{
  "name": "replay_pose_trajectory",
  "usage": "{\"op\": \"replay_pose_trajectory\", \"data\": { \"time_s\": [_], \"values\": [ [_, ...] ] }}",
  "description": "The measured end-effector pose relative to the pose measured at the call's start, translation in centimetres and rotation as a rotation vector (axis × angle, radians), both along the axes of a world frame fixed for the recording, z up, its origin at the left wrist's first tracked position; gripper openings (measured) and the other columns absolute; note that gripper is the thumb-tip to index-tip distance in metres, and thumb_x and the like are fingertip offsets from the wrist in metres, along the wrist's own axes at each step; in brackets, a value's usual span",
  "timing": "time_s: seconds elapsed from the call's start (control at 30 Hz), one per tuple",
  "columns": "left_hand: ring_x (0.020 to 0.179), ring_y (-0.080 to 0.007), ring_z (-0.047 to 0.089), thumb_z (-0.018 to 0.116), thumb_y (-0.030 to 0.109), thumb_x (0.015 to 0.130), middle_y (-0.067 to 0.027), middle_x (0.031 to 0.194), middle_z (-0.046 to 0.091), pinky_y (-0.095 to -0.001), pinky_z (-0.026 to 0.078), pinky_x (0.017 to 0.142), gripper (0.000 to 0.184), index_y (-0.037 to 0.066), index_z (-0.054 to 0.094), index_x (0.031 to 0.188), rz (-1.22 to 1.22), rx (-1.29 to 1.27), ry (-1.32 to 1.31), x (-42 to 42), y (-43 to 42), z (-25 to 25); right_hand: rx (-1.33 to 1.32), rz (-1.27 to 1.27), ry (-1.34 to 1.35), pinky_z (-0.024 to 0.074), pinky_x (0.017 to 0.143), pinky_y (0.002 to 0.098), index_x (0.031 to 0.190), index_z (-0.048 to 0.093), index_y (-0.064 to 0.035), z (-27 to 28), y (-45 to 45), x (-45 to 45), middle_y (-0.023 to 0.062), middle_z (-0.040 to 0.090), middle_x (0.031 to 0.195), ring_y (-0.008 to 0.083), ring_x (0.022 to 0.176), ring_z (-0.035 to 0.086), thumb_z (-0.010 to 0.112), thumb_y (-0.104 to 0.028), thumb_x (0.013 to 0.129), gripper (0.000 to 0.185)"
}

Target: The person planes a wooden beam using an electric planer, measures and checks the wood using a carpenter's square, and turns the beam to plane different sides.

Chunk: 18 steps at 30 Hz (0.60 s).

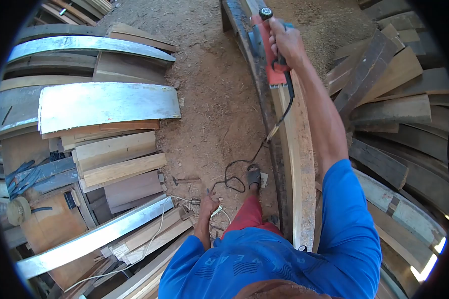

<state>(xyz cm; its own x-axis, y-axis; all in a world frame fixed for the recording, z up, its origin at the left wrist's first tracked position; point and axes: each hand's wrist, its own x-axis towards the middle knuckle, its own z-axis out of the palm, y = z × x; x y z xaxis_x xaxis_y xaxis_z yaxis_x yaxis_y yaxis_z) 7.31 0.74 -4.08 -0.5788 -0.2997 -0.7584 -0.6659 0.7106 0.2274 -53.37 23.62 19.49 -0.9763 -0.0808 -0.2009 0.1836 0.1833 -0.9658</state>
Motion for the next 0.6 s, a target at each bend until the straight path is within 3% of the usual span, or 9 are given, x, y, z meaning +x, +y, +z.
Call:
{"op": "replay_pose_trajectory", "data": {
  "time_s": [0.07,0.17,0.23,0.3,0.37,0.43,0.6],
  "values": [
    [0.120,-0.0437,0.061,0.063,0.025,0.086,-0.0268,0.130,0.064,-0.0468,0.047,0.106,0.068,0.007,0.047,0.150,-0.025,-0.061,0.074,0.4,0.2,1.3,-0.031,0.008,0.035,0.0450,0.048,0.0240,0.095,0.067,-0.0077,-0.3,0.0,-2.4,-0.0027,0.059,0.071,0.0065,0.054,0.053,0.060,-0.046,0.100,0.039],
    [0.106,-0.0458,0.067,0.062,0.018,0.086,-0.0274,0.123,0.066,-0.0460,0.052,0.095,0.075,0.006,0.037,0.156,0.335,0.055,0.103,-1.7,-0.3,5.2,-0.201,-0.034,0.030,0.0454,0.049,0.0236,0.100,0.067,-0.0072,2.2,0.5,0.0,-0.0026,0.060,0.071,0.0062,0.054,0.054,0.060,-0.049,0.099,0.042],
    [0.093,-0.0432,0.069,0.059,0.011,0.088,-0.0275,0.108,0.068,-0.0464,0.054,0.085,0.067,0.005,0.040,0.152,0.555,0.015,0.283,-5.2,0.1,10.5,-0.333,-0.086,0.000,0.0414,0.046,0.0262,0.103,0.068,-0.0054,2.1,2.9,3.4,-0.0016,0.059,0.070,0.0080,0.052,0.053,0.057,-0.045,0.102,0.042],
    [0.082,-0.0360,0.068,0.057,0.009,0.092,-0.0230,0.096,0.068,-0.0443,0.054,0.080,0.045,0.002,0.054,0.136,0.321,-0.320,0.815,-2.5,-4.5,2.8,-0.368,-0.110,-0.061,0.0409,0.047,0.0256,0.108,0.067,-0.0047,1.6,6.5,8.1,-0.0020,0.058,0.071,0.0077,0.052,0.051,0.056,-0.045,0.103,0.042],
    [0.080,-0.0279,0.066,0.058,0.011,0.096,-0.0182,0.091,0.067,-0.0408,0.052,0.077,0.023,0.001,0.061,0.116,0.561,-0.287,0.632,-7.6,-5.7,8.4,-0.354,-0.146,-0.100,0.0413,0.049,0.0242,0.111,0.066,-0.0037,2.0,10.3,14.2,-0.0022,0.058,0.072,0.0073,0.054,0.051,0.054,-0.045,0.104,0.044],
    [0.082,-0.0225,0.064,0.061,0.015,0.098,-0.0134,0.094,0.068,-0.0377,0.051,0.077,0.017,0.001,0.063,0.107,0.571,-0.221,0.789,-11.8,-7.7,10.6,-0.321,-0.169,-0.097,0.0416,0.051,0.0235,0.113,0.065,-0.0022,2.3,13.7,20.0,-0.0019,0.058,0.073,0.0068,0.055,0.050,0.054,-0.046,0.105,0.046],
    [0.085,-0.0162,0.059,0.067,0.014,0.097,-0.0064,0.092,0.066,-0.0339,0.050,0.081,0.017,0.001,0.063,0.106,0.503,0.003,1.221,-22.6,-7.6,12.9,-0.215,-0.295,-0.117,0.0410,0.051,0.0232,0.120,0.060,0.0020,3.3,19.0,31.8,-0.0010,0.055,0.073,0.0064,0.058,0.051,0.055,-0.048,0.104,0.052]
  ]
}}
